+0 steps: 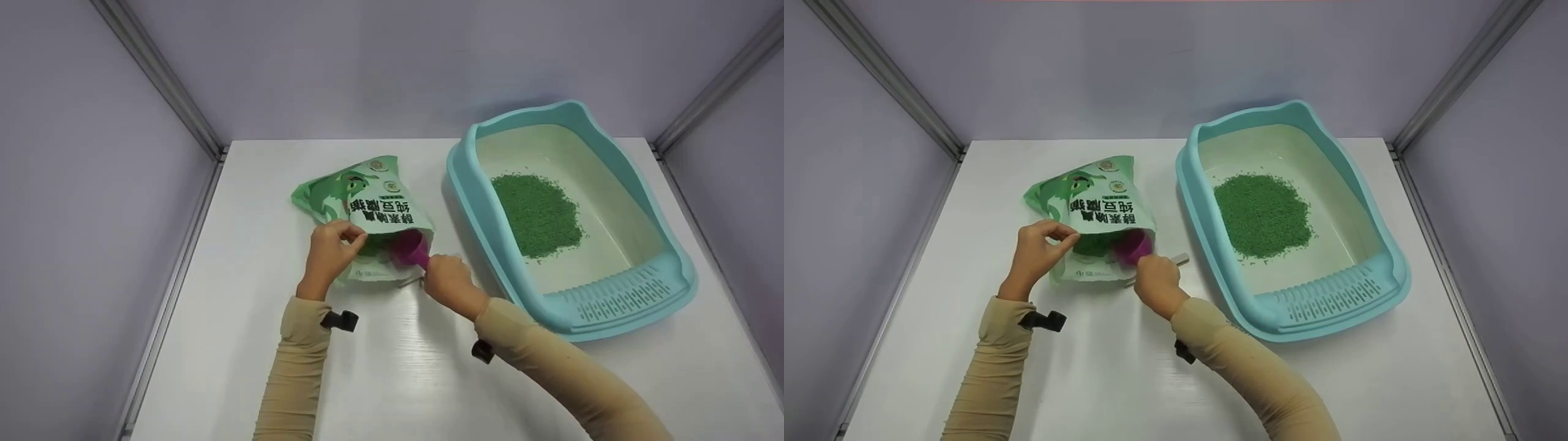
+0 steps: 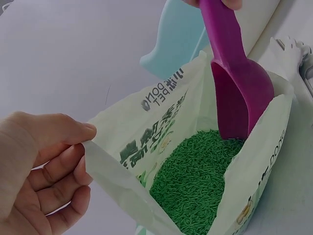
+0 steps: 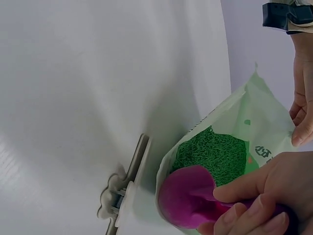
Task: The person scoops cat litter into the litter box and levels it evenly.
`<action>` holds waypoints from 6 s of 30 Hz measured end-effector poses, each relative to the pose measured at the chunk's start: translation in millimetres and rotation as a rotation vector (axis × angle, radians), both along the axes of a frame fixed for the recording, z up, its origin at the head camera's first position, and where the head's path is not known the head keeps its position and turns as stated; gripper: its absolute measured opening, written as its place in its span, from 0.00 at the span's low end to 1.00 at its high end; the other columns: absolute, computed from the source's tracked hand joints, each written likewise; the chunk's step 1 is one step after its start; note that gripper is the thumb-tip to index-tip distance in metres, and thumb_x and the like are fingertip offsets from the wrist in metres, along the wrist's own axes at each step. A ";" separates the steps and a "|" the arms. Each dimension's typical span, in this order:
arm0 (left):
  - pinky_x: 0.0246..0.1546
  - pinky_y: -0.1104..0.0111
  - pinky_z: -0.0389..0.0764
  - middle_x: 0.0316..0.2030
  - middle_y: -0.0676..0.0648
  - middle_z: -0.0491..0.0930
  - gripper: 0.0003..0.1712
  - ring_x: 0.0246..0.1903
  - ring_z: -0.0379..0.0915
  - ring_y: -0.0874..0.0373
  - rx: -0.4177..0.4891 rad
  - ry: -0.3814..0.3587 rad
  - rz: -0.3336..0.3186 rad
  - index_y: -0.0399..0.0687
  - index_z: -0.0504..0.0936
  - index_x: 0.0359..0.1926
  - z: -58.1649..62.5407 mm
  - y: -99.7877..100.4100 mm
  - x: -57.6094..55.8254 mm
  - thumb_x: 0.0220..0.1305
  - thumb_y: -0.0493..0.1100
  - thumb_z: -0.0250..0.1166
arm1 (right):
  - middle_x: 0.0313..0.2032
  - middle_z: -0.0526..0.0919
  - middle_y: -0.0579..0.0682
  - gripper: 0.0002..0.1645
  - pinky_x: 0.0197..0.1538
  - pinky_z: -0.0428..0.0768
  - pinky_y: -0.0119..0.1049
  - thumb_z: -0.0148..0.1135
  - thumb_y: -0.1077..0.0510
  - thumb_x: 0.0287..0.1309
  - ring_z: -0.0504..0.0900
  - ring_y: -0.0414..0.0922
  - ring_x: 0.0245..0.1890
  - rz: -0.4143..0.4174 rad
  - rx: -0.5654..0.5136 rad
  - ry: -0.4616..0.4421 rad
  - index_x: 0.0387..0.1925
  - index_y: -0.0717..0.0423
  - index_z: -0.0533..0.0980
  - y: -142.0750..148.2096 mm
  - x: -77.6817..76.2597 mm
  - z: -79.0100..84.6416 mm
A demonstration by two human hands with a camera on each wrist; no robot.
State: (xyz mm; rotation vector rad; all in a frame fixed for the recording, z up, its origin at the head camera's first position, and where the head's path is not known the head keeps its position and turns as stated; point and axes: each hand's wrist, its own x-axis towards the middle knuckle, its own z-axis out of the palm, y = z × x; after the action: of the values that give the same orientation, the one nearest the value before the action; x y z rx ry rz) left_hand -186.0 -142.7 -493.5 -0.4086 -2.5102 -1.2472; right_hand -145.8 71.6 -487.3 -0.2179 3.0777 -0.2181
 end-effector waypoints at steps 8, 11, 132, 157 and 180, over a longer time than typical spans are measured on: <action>0.33 0.59 0.83 0.25 0.41 0.85 0.04 0.27 0.81 0.50 -0.011 0.014 0.014 0.39 0.86 0.28 1.7 -0.6 -0.7 0.56 0.36 0.69 | 0.21 0.82 0.62 0.11 0.24 0.81 0.53 0.64 0.61 0.52 0.83 0.58 0.22 0.008 -0.074 -0.002 0.22 0.66 0.75 0.1 -3.2 -10.4; 0.33 0.57 0.84 0.25 0.41 0.84 0.04 0.27 0.81 0.50 -0.007 0.010 0.008 0.38 0.86 0.28 1.5 -0.2 -0.5 0.56 0.36 0.69 | 0.24 0.83 0.63 0.12 0.28 0.82 0.54 0.64 0.60 0.54 0.84 0.59 0.25 -0.001 -0.109 -0.053 0.26 0.68 0.76 1.1 -6.2 -14.6; 0.34 0.57 0.85 0.26 0.40 0.85 0.04 0.27 0.82 0.49 0.017 0.017 0.019 0.38 0.86 0.29 -4.3 -0.7 -2.3 0.56 0.36 0.69 | 0.13 0.67 0.46 0.08 0.21 0.60 0.24 0.63 0.68 0.42 0.61 0.34 0.17 0.149 -0.464 0.101 0.20 0.59 0.71 94.7 58.2 -24.1; 0.35 0.58 0.84 0.26 0.40 0.85 0.05 0.28 0.81 0.49 -0.014 -0.033 0.002 0.38 0.86 0.29 -1.0 -1.3 -0.4 0.57 0.37 0.68 | 0.14 0.64 0.43 0.07 0.20 0.59 0.24 0.63 0.68 0.42 0.60 0.34 0.16 0.161 -0.396 0.068 0.22 0.59 0.72 117.5 61.1 18.4; 0.37 0.58 0.83 0.30 0.42 0.87 0.04 0.32 0.82 0.48 -0.061 -0.237 -0.072 0.41 0.88 0.30 14.5 -6.5 -3.4 0.57 0.38 0.69 | 0.14 0.63 0.40 0.09 0.20 0.56 0.23 0.65 0.69 0.43 0.56 0.28 0.16 0.208 -0.367 0.085 0.20 0.57 0.72 166.4 54.2 61.9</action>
State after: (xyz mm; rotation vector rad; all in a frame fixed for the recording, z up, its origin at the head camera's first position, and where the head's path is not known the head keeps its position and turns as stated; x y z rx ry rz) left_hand -189.4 -149.2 -479.0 -0.3889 -2.7601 -1.3174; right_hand -91.6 237.9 -425.4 -0.5710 3.0396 -0.7802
